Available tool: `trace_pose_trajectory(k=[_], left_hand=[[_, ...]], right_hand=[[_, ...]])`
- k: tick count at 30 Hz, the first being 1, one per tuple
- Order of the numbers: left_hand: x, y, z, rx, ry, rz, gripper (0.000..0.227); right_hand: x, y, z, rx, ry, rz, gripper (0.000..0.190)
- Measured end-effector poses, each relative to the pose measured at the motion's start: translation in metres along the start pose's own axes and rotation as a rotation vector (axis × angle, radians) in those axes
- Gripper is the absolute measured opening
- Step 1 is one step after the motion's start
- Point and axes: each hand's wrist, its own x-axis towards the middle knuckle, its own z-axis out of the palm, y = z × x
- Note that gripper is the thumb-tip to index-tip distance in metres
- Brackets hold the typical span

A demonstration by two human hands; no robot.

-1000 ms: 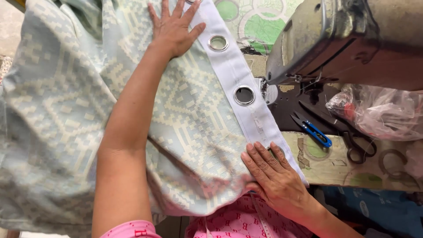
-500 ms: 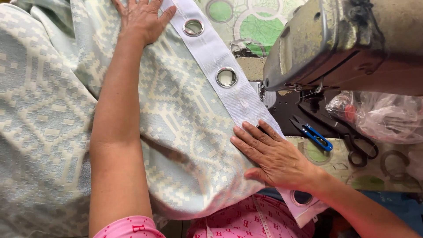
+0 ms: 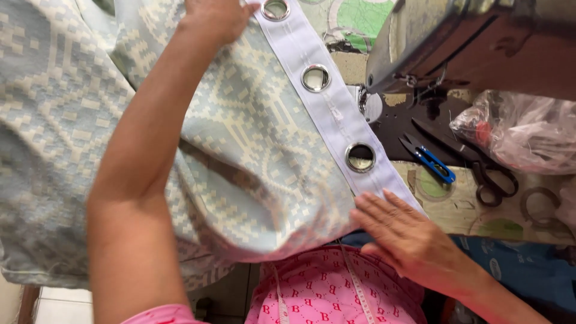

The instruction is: Using scissors to cut out circular holes in curtain fabric to match the openings of pre-installed grommet rings on a header tape.

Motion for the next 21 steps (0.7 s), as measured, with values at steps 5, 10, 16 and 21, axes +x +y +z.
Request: trace_pose_trajectory(k=[5, 10, 16, 21], left_hand=[[-0.141, 0.105, -0.073, 0.009, -0.335, 0.190, 0.082], [-0.227, 0.126, -0.021, -0.073, -0.401, 0.245, 0.110], [-0.236, 0.125, -0.008, -0.124, -0.267, 0.220, 0.107], [-0.270, 0.150, -0.001, -0.190, -0.259, 0.302, 0.079]], right_hand=[[-0.050, 0.033, -0.011, -0.170, 0.149, 0.340, 0.049], [-0.091, 0.067, 0.007, -0.687, 0.057, 0.553, 0.041], [-0.112, 0.061, 0.008, -0.596, -0.036, 0.621, 0.044], [-0.118, 0.069, -0.009, -0.597, 0.005, 0.550, 0.032]])
